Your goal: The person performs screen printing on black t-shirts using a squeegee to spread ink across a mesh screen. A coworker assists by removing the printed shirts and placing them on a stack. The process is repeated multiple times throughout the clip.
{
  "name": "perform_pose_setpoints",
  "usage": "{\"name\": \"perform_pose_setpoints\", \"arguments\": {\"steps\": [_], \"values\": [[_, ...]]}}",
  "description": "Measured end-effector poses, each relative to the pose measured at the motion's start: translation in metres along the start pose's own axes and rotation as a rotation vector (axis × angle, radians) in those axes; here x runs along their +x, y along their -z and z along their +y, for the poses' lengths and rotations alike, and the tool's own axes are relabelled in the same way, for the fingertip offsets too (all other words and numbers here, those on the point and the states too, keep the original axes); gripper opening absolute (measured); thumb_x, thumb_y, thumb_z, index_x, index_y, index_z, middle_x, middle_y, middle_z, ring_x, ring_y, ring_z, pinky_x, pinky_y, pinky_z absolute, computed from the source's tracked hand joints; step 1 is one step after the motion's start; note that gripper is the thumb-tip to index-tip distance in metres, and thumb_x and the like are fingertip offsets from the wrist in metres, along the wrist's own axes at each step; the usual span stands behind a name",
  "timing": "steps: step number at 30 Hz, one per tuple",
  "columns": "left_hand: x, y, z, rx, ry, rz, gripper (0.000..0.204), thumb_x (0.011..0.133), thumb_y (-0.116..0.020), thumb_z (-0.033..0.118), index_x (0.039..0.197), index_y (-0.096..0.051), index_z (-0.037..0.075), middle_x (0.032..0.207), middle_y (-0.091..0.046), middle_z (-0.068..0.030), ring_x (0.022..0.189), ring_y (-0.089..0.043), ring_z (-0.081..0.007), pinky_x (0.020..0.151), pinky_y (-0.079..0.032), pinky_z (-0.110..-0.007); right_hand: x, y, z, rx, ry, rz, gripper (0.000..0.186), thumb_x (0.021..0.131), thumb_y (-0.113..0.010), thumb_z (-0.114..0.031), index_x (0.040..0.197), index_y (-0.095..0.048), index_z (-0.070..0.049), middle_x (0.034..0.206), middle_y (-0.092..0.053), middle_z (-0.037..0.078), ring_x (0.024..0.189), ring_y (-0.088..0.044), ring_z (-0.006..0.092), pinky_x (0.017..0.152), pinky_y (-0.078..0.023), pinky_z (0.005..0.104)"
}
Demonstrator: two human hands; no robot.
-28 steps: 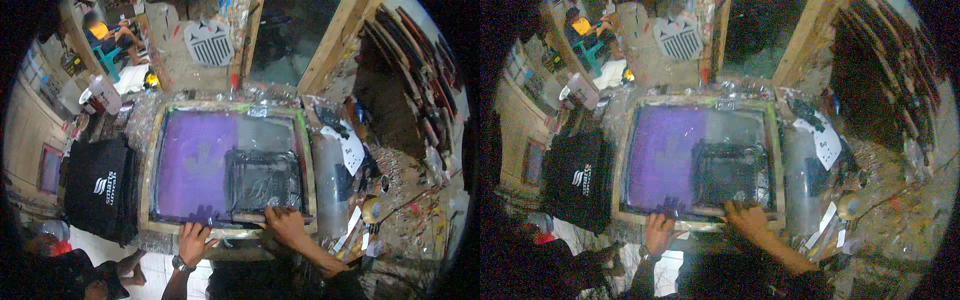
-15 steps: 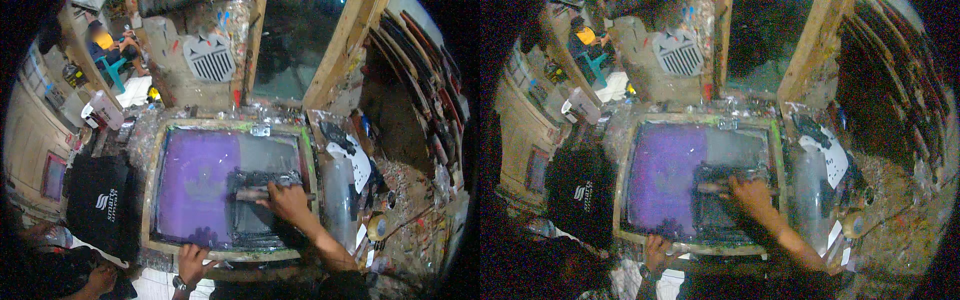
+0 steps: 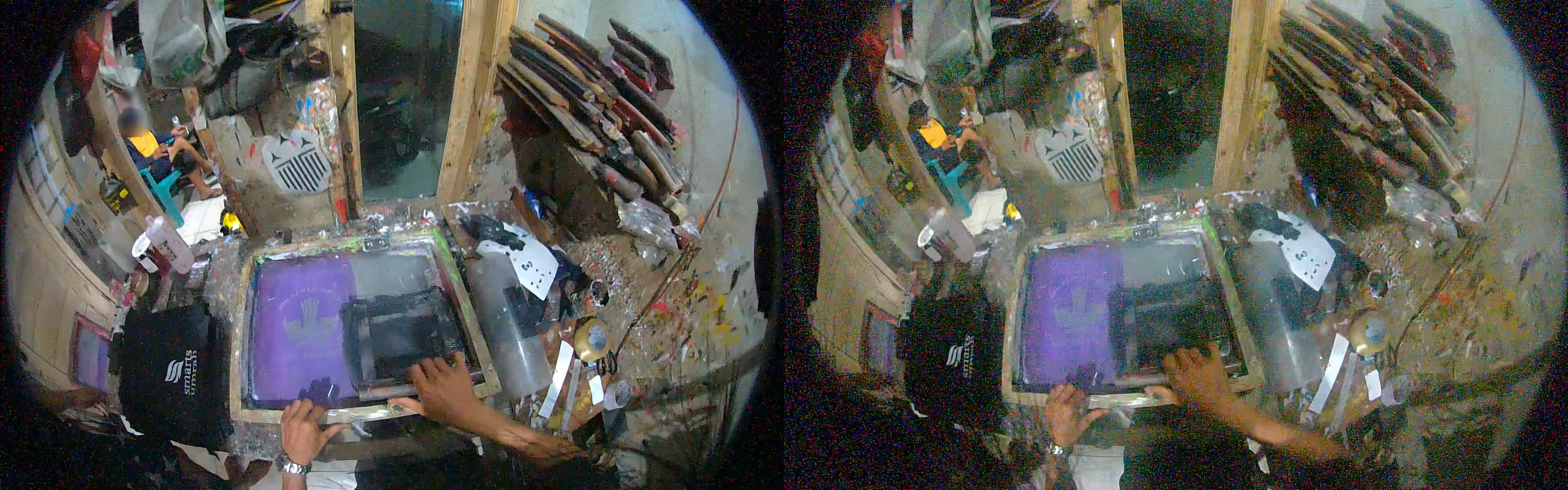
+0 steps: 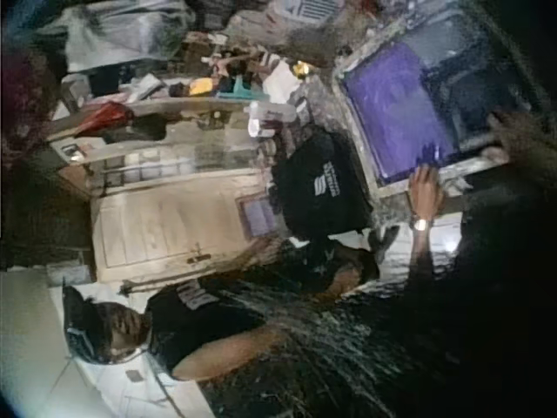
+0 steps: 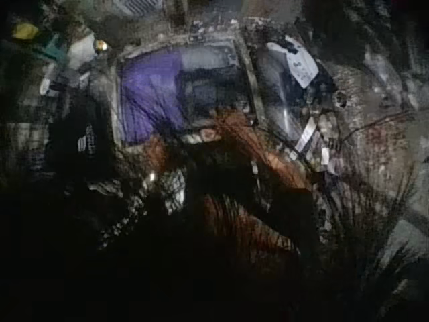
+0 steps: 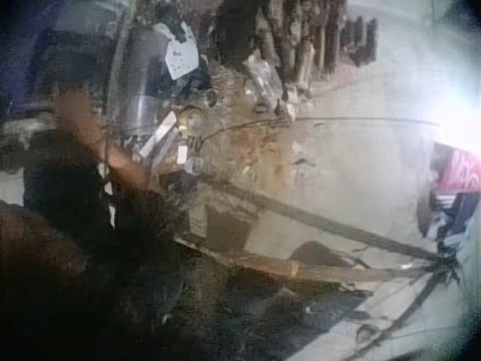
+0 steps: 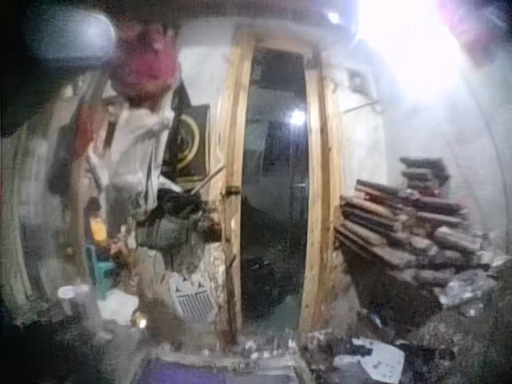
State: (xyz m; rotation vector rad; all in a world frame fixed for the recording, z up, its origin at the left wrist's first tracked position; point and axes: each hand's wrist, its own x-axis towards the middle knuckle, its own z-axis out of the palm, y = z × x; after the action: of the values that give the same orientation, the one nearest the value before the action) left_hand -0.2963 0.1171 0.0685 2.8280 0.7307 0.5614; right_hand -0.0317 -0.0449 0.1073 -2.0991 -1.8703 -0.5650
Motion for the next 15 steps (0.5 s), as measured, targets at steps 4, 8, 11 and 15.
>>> {"name": "perform_pose_setpoints", "arguments": {"steps": [4,8,11,15], "values": [[0.024,0.047,0.002,0.008,-0.04,0.038,0.052,0.065,-0.087,0.049,0.086,-0.072,0.004,0.085,-0.059,-0.0083,0.086,-0.058,-0.0303,0.079,-0.046,-0.044,0.0,0.026,-0.012,-0.036,-0.141,0.201,0.06,0.082,-0.072,-0.067,0.083,-0.06,-0.008,0.081,-0.055,0.009,0.077,-0.052,0.0279,0.079,-0.039,0.0523],[0.061,0.109,0.01,0.13,-0.06,0.205,0.051,0.069,-0.087,0.046,0.092,-0.07,0.004,0.089,-0.06,-0.0102,0.089,-0.059,-0.0316,0.086,-0.046,-0.046,0.055,0.06,0.002,-0.062,-0.086,0.257,0.061,0.081,-0.073,-0.067,0.079,-0.057,-0.008,0.081,-0.055,0.01,0.077,-0.054,0.0292,0.078,-0.041,0.0486],[0.089,0.087,0.025,0.13,-0.017,0.81,0.044,0.082,-0.083,0.036,0.106,-0.067,0.002,0.103,-0.062,-0.0174,0.099,-0.06,-0.0367,0.096,-0.043,-0.05,0.125,0.105,0.036,-0.057,-0.037,0.374,0.063,0.08,-0.073,-0.068,0.077,-0.057,-0.007,0.079,-0.058,0.011,0.073,-0.057,0.032,0.071,-0.043,0.0451],[0.131,0.005,0.01,0.154,0.238,0.671,0.041,0.095,-0.071,0.024,0.126,-0.059,-0.002,0.124,-0.06,-0.0271,0.115,-0.058,-0.045,0.106,-0.04,-0.055,0.198,0.147,0.087,-0.072,-0.072,0.361,0.07,0.084,-0.066,-0.073,0.075,-0.067,-0.004,0.075,-0.068,0.02,0.071,-0.069,0.0382,0.067,-0.053,0.0489]]}}
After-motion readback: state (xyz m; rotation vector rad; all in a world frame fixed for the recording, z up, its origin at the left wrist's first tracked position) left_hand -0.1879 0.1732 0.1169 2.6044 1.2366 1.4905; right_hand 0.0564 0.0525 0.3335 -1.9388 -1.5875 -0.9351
